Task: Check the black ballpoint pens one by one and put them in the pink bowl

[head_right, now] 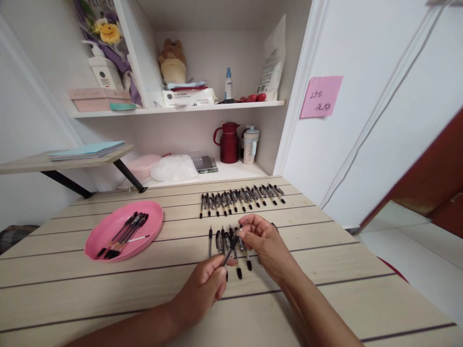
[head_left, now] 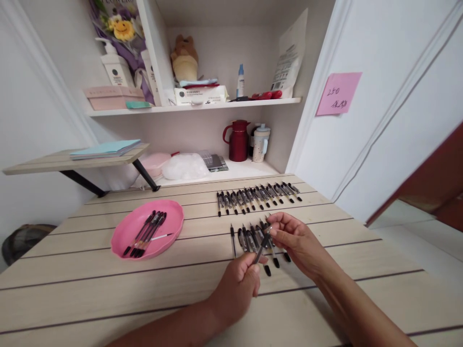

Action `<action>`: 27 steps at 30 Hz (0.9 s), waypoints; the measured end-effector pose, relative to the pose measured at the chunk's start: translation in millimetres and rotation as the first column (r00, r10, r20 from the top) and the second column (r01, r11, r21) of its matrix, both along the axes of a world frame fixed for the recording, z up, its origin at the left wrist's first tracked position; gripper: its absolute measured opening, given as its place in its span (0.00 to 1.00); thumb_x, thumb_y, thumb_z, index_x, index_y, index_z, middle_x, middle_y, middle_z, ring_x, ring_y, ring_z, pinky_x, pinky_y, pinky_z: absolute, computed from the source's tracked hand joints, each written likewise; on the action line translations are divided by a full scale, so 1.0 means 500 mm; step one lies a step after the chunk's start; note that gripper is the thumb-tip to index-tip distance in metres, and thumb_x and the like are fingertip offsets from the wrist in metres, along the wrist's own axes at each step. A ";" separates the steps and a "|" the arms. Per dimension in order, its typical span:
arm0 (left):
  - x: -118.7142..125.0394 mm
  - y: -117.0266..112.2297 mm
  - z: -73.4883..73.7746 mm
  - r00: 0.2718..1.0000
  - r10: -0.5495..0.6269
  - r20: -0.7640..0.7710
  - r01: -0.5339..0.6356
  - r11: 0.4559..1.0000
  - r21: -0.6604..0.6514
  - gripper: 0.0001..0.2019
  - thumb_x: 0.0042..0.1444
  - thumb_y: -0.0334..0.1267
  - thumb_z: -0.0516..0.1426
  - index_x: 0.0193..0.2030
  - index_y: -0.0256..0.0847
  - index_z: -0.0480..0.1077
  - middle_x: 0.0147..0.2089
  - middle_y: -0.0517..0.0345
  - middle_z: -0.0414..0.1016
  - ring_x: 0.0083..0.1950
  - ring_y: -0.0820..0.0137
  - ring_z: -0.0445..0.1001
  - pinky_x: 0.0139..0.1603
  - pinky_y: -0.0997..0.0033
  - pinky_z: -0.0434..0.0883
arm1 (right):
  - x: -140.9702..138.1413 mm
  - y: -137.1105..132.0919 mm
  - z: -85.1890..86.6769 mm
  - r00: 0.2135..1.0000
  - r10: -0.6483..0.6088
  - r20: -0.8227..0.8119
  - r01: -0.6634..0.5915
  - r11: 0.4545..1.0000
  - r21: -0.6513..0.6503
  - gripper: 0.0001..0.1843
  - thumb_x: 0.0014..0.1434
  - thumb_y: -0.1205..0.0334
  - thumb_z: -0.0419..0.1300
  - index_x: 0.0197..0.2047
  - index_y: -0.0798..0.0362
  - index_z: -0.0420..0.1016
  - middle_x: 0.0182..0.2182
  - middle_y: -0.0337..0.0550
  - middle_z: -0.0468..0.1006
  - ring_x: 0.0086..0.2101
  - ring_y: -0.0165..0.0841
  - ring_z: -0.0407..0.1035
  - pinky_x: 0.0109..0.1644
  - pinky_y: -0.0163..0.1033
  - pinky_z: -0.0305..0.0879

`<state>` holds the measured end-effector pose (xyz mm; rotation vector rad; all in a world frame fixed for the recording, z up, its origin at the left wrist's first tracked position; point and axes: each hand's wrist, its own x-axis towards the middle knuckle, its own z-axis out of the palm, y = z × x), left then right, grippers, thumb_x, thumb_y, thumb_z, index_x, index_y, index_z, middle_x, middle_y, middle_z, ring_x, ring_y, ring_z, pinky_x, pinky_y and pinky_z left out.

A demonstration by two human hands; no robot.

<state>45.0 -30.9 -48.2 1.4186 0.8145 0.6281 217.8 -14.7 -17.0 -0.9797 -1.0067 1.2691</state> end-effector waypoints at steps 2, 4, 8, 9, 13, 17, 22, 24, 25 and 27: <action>0.001 -0.002 0.002 1.000 0.006 -0.008 -0.006 0.999 0.035 0.19 0.57 0.43 0.46 0.50 0.33 0.63 0.18 0.68 0.57 0.19 0.80 0.51 0.22 0.78 0.51 | 0.001 -0.002 0.000 1.000 0.003 -0.001 -0.003 1.000 -0.005 0.17 0.42 0.60 0.66 0.37 0.52 0.70 0.21 0.34 0.66 0.20 0.23 0.54 0.23 0.32 0.49; 0.001 -0.004 0.005 1.000 0.015 -0.009 -0.014 0.998 0.061 0.19 0.57 0.43 0.46 0.50 0.33 0.63 0.18 0.68 0.56 0.19 0.79 0.52 0.23 0.77 0.52 | 0.002 -0.004 0.000 1.000 0.008 -0.006 -0.008 1.000 -0.013 0.18 0.42 0.59 0.66 0.39 0.52 0.71 0.21 0.34 0.66 0.20 0.23 0.54 0.24 0.32 0.50; -0.001 -0.003 0.007 1.000 -0.001 0.011 0.000 0.998 0.059 0.18 0.58 0.43 0.46 0.49 0.33 0.64 0.18 0.68 0.56 0.19 0.79 0.52 0.23 0.77 0.53 | 0.005 -0.006 -0.003 0.998 0.052 -0.032 -0.054 0.996 -0.070 0.17 0.43 0.58 0.66 0.38 0.52 0.75 0.23 0.36 0.69 0.22 0.24 0.57 0.27 0.33 0.53; -0.002 -0.003 0.008 1.000 -0.009 0.015 0.008 0.999 0.051 0.18 0.58 0.43 0.45 0.49 0.33 0.64 0.18 0.68 0.57 0.19 0.79 0.52 0.23 0.77 0.52 | 0.005 -0.006 -0.004 0.997 0.068 -0.043 -0.071 0.994 -0.083 0.16 0.42 0.58 0.66 0.36 0.53 0.76 0.23 0.37 0.70 0.22 0.24 0.57 0.27 0.33 0.54; -0.003 -0.003 0.009 0.999 -0.028 0.020 0.027 0.998 0.055 0.18 0.58 0.43 0.45 0.48 0.34 0.64 0.18 0.68 0.57 0.18 0.80 0.51 0.23 0.77 0.52 | 0.007 -0.004 -0.011 0.989 0.121 -0.090 -0.129 0.988 -0.090 0.11 0.42 0.58 0.67 0.31 0.53 0.77 0.20 0.37 0.69 0.21 0.25 0.56 0.25 0.33 0.52; -0.001 -0.005 0.011 1.000 -0.019 0.024 0.017 0.996 0.087 0.17 0.58 0.42 0.46 0.48 0.33 0.64 0.18 0.67 0.56 0.20 0.79 0.53 0.23 0.77 0.53 | 0.001 -0.001 -0.018 0.988 0.116 -0.100 -0.123 0.990 -0.070 0.11 0.41 0.57 0.67 0.27 0.54 0.75 0.18 0.36 0.66 0.20 0.25 0.55 0.24 0.33 0.51; -0.001 -0.004 0.006 0.999 -0.024 0.043 0.021 0.997 0.071 0.17 0.58 0.42 0.46 0.49 0.34 0.64 0.18 0.67 0.57 0.19 0.79 0.52 0.23 0.77 0.53 | -0.004 -0.004 -0.012 0.980 0.172 -0.097 -0.174 0.985 -0.018 0.14 0.44 0.51 0.64 0.30 0.52 0.74 0.26 0.40 0.71 0.24 0.27 0.60 0.27 0.34 0.56; -0.001 -0.002 0.004 0.998 -0.029 0.050 0.027 0.999 0.047 0.18 0.58 0.42 0.45 0.49 0.34 0.64 0.18 0.68 0.56 0.18 0.79 0.51 0.23 0.77 0.52 | -0.001 -0.006 -0.010 0.972 0.200 -0.125 -0.201 0.980 0.000 0.19 0.47 0.46 0.60 0.37 0.51 0.74 0.34 0.44 0.73 0.29 0.30 0.63 0.29 0.36 0.58; -0.001 -0.002 0.003 0.998 -0.031 0.053 0.029 0.999 0.036 0.18 0.58 0.42 0.45 0.49 0.34 0.63 0.18 0.68 0.56 0.18 0.80 0.51 0.23 0.77 0.52 | 0.001 -0.006 -0.010 0.972 0.192 -0.136 -0.193 0.981 0.002 0.19 0.48 0.47 0.59 0.39 0.51 0.74 0.35 0.45 0.73 0.30 0.31 0.64 0.31 0.36 0.59; -0.001 -0.002 0.004 0.998 -0.037 0.056 0.036 0.999 0.023 0.18 0.58 0.43 0.45 0.49 0.34 0.63 0.18 0.68 0.57 0.18 0.80 0.51 0.22 0.77 0.51 | 0.005 -0.004 -0.014 0.981 0.139 -0.133 -0.141 0.990 -0.008 0.16 0.46 0.51 0.62 0.36 0.51 0.75 0.33 0.43 0.73 0.29 0.30 0.64 0.31 0.36 0.59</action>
